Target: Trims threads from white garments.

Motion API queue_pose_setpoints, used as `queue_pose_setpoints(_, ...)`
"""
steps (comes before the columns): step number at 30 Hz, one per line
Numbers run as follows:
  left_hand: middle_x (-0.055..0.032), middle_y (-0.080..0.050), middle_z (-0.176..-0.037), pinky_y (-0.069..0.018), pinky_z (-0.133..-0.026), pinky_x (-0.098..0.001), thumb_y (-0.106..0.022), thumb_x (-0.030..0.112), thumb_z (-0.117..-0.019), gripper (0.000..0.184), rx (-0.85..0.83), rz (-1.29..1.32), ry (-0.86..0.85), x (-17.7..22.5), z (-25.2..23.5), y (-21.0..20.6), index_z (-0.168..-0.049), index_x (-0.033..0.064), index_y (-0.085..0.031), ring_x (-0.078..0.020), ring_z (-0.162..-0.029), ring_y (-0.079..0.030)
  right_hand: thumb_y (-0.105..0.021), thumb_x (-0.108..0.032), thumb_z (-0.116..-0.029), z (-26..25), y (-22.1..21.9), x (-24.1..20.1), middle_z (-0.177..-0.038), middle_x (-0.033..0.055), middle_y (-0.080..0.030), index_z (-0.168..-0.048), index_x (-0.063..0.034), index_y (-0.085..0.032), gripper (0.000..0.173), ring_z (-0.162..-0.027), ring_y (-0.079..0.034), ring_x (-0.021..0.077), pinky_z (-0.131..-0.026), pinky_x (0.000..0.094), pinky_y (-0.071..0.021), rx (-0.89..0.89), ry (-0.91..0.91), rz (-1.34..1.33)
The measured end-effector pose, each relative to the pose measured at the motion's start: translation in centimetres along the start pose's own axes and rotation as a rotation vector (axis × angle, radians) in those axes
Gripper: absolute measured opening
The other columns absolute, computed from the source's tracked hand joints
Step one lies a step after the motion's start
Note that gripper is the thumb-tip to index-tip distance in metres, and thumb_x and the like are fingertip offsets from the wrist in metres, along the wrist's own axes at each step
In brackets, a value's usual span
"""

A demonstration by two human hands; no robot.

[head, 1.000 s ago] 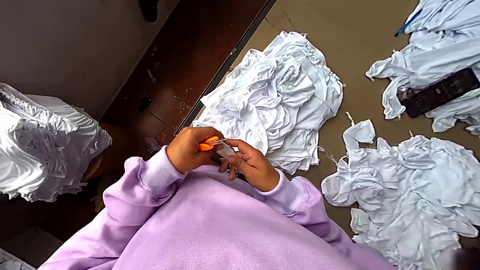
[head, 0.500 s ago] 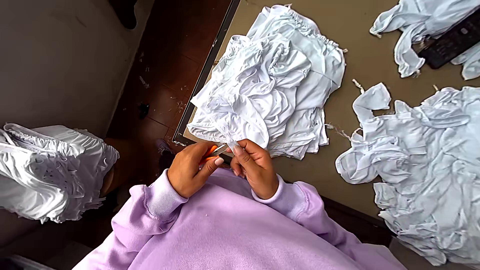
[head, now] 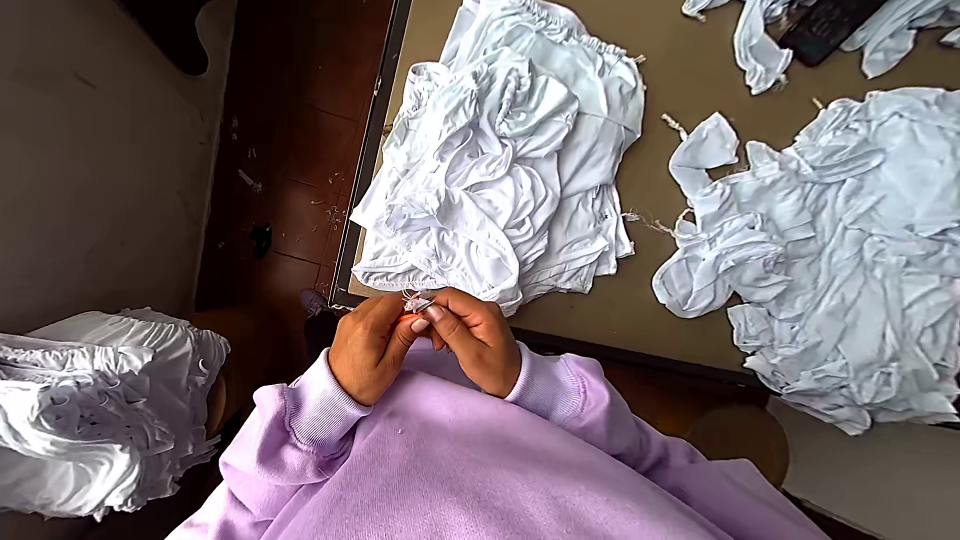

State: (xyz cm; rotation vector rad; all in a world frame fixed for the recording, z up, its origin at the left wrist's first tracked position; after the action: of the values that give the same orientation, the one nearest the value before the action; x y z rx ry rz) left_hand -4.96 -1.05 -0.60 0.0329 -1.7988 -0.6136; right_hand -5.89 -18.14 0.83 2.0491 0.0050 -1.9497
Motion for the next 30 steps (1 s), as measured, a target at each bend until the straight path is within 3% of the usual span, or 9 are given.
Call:
queue_pose_setpoints(5,-0.0094,-0.067,-0.086,-0.0542,-0.080,-0.0289,-0.042,0.040,-0.1095,0.049,-0.040,-0.017,-0.053,-1.0,-0.7,1.2,-0.097,-0.0002,-0.067,-0.0128,-0.086,-0.065,-0.048,-0.012,-0.1033,-0.9,-0.9,-0.6,-0.070,0.0007,-0.063,-0.091,-0.0003,-0.068,0.026,-0.061,-0.058,0.0030,-0.058,0.0212,-0.0501,0.071,0.015,0.093)
queue_pose_setpoints(12,-0.0103,-0.065,-0.080,-0.0546,-0.073,-0.0290,-0.042,0.037,-0.1098,0.049,-0.084,-0.085,-0.129,-2.5,-1.8,4.3,-0.089,-0.0007,-0.066,-0.0158,-0.079,-0.065,-0.047,-0.013,-0.1023,-2.6,-3.4,-1.3,-0.064,0.0012,-0.058,-0.082,-0.0025,-0.065,0.029,-0.057,-0.056,0.0054,-0.054,0.0234,-0.0463,0.149,-0.006,0.151)
queue_pose_setpoints(19,-0.0108,-0.067,-0.080,-0.0567,-0.074,-0.0334,-0.042,0.039,-0.1092,0.052,-0.217,-0.053,-0.196,-4.2,-3.3,7.4,-0.090,-0.0007,-0.068,-0.0184,-0.079,-0.068,-0.047,-0.013,-0.1018,-3.5,-6.0,-2.3,-0.064,0.0018,-0.058,-0.079,-0.0026,-0.064,0.030,-0.057,-0.055,0.0055,-0.054,0.0231,-0.0454,0.254,-0.029,0.185)
queue_pose_setpoints(23,-0.0118,-0.070,-0.083,-0.0574,-0.076,-0.0335,-0.042,0.038,-0.1090,0.051,-0.293,-0.018,-0.240,-4.9,-3.9,8.8,-0.094,-0.0015,-0.070,-0.0191,-0.081,-0.069,-0.047,-0.013,-0.1015,-3.6,-7.4,-2.9,-0.067,0.0026,-0.061,-0.083,-0.0018,-0.067,0.029,-0.060,-0.058,0.0056,-0.056,0.0234,-0.0481,0.299,-0.077,0.205)
queue_pose_setpoints(30,-0.0111,-0.068,-0.077,-0.0555,-0.072,-0.0329,-0.045,0.037,-0.1074,0.049,-0.344,0.012,-0.303,-5.8,-3.6,9.6,-0.086,0.0007,-0.070,-0.0190,-0.076,-0.067,-0.047,-0.013,-0.1016,-2.9,-9.3,-3.4,-0.069,0.0041,-0.062,-0.086,0.0003,-0.069,0.030,-0.062,-0.058,0.0063,-0.059,0.0235,-0.0489,0.356,-0.098,0.238)
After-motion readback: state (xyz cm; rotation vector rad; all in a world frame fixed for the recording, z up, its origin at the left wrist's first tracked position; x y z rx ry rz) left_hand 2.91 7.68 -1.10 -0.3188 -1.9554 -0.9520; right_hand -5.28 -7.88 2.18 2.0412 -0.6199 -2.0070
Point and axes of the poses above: each hand's wrist, its own z-axis away from the middle knuckle, its own y-axis out of the back of the hand, x = y × z, the point moved 2 cm from there along -z, towards the middle knuckle
